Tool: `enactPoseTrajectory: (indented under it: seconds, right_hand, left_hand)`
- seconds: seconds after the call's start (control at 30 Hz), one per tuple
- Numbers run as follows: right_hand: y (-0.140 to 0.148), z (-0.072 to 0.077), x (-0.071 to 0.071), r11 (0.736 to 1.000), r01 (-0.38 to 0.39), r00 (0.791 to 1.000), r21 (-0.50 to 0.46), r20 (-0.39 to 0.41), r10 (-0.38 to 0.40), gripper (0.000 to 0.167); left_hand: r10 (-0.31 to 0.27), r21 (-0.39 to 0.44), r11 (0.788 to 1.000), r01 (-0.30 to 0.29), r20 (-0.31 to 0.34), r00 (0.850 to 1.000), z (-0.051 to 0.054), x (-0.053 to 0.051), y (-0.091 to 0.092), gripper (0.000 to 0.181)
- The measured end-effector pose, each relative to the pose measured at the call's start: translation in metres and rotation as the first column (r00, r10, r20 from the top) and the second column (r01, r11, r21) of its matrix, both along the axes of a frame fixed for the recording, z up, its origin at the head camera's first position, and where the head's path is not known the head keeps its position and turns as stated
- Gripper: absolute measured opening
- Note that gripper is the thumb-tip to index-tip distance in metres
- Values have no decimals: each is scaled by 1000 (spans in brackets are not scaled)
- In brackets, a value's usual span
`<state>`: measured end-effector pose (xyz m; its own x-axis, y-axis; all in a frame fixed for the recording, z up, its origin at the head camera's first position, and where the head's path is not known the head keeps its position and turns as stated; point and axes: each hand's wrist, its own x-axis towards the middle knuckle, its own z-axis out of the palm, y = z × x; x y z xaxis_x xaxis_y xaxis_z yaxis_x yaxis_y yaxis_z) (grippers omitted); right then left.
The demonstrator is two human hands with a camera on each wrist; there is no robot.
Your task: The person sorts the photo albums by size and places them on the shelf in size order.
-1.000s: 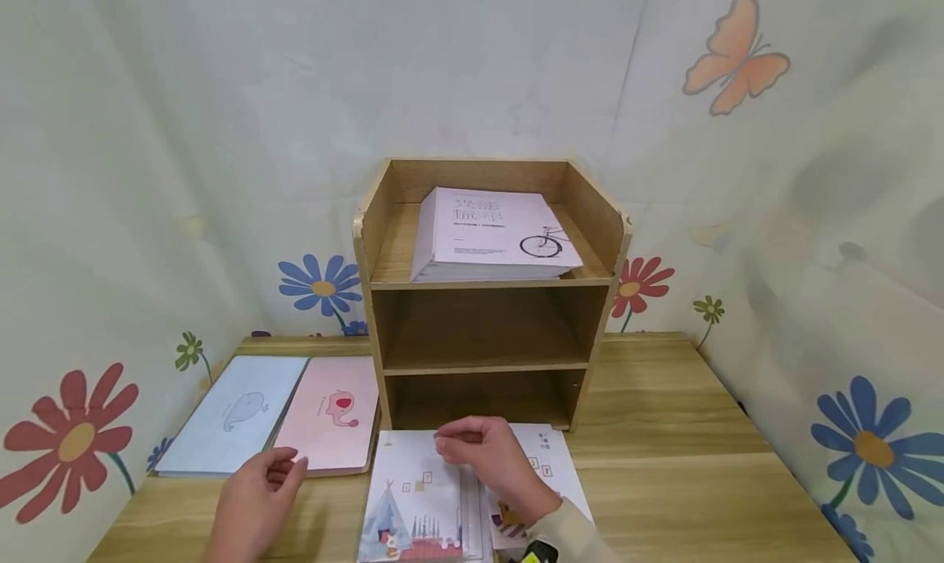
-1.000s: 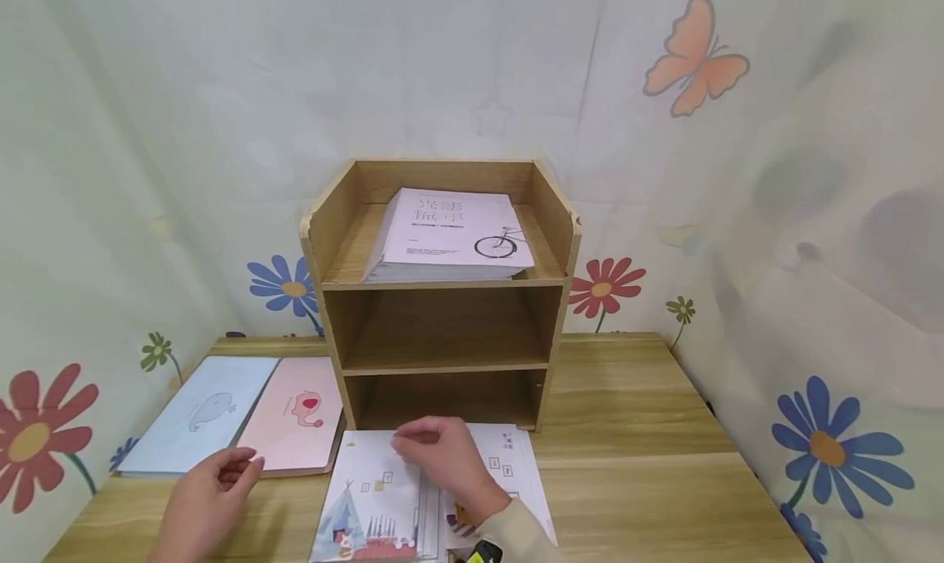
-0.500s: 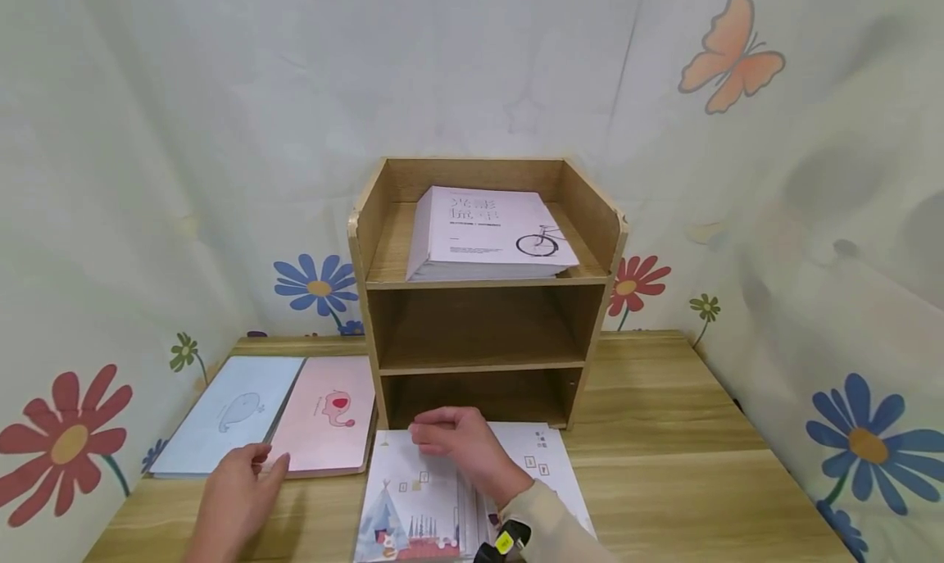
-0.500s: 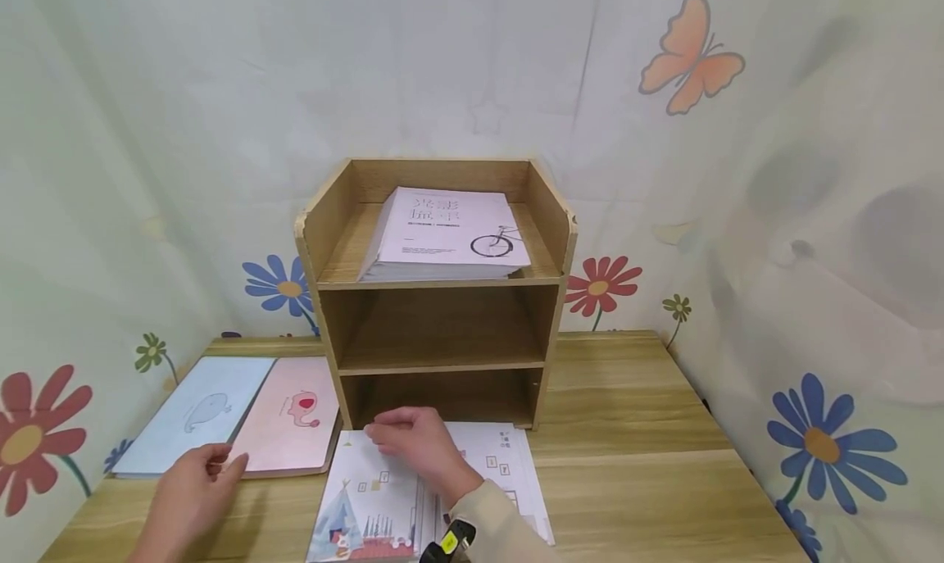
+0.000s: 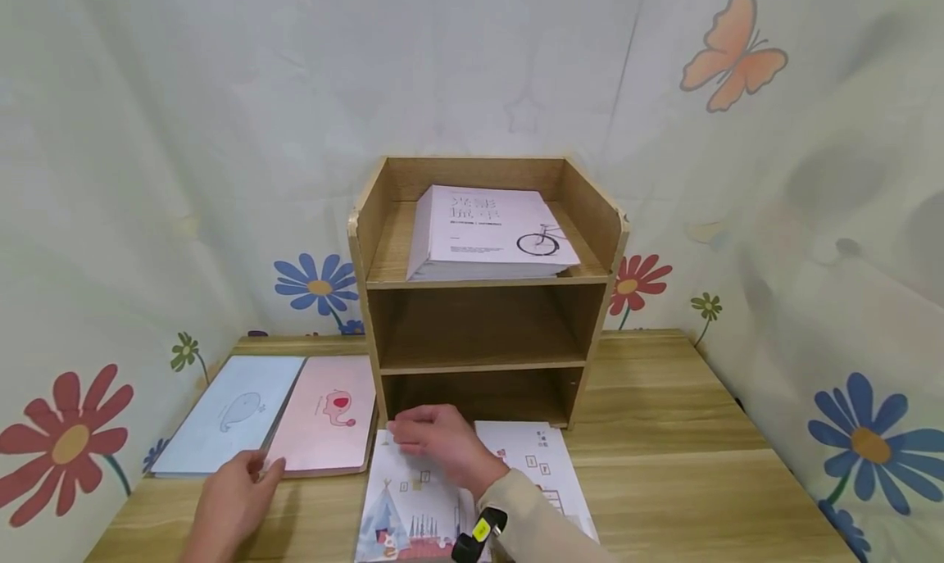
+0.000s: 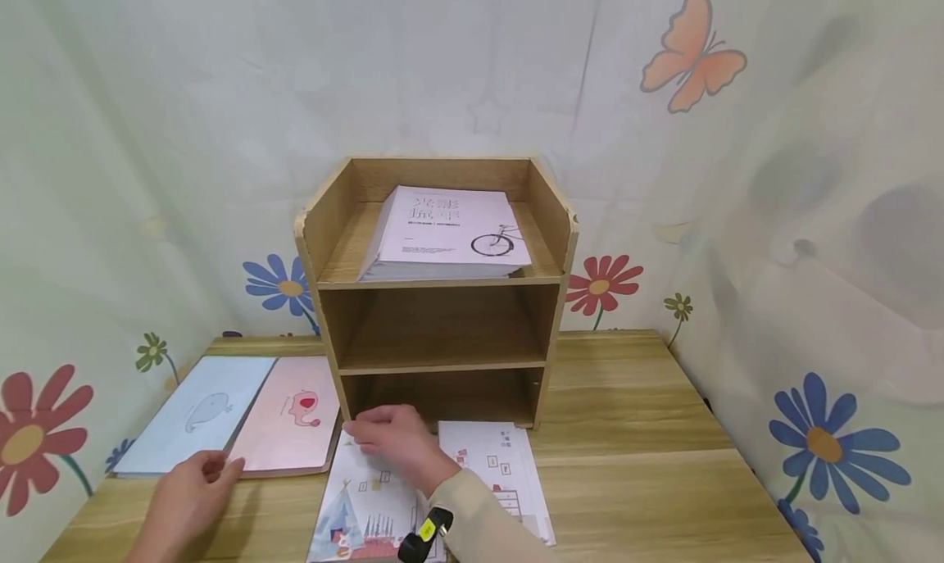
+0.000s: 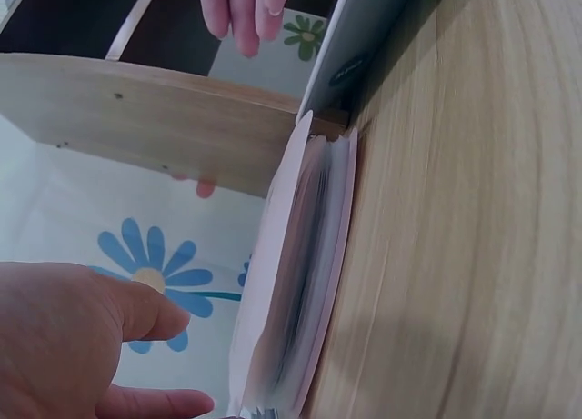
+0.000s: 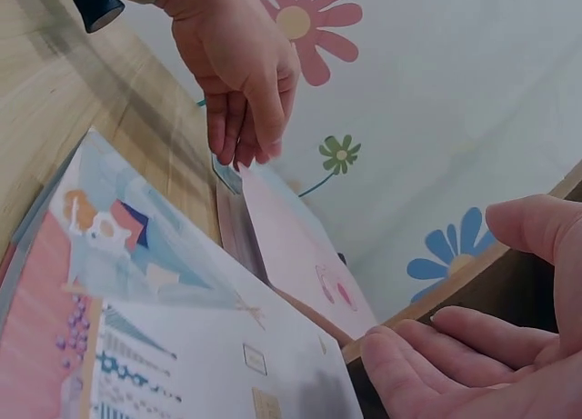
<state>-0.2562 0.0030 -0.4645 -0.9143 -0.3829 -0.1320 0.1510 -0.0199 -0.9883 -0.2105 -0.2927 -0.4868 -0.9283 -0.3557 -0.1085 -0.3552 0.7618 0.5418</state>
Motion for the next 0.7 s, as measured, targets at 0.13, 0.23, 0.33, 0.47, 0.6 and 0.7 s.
enactPoseTrajectory:
  seconds: [0.13,0.23,0.33,0.47,0.6,0.7]
  right_hand:
    - [-8,3,-2,1000,-15,1000,25,22,14,42]
    - [-14,3,-2,999,-27,999,26,36,26,41]
    - [-21,1,-2,999,-41,997,-23,64,43,38]
    - [-29,-4,-5,994,-53,990,-97,124,65,35]
    - [-34,-5,-7,990,-50,980,-132,184,74,40]
    - [-37,-2,-8,987,-33,968,-156,240,70,52]
  left_hand:
    - [-17,1,1000,17,-1,1000,-2,0,-4,63]
    - [-22,14,1000,22,-1,1000,-5,-2,-7,63]
    - [-21,32,999,21,2,1000,-8,-4,-9,64]
    - [-27,52,998,27,0,1000,-9,-5,-11,62]
    - [-35,64,997,36,-18,999,-8,-5,-12,59]
    - [-33,72,997,34,-18,999,-8,-5,-14,59]
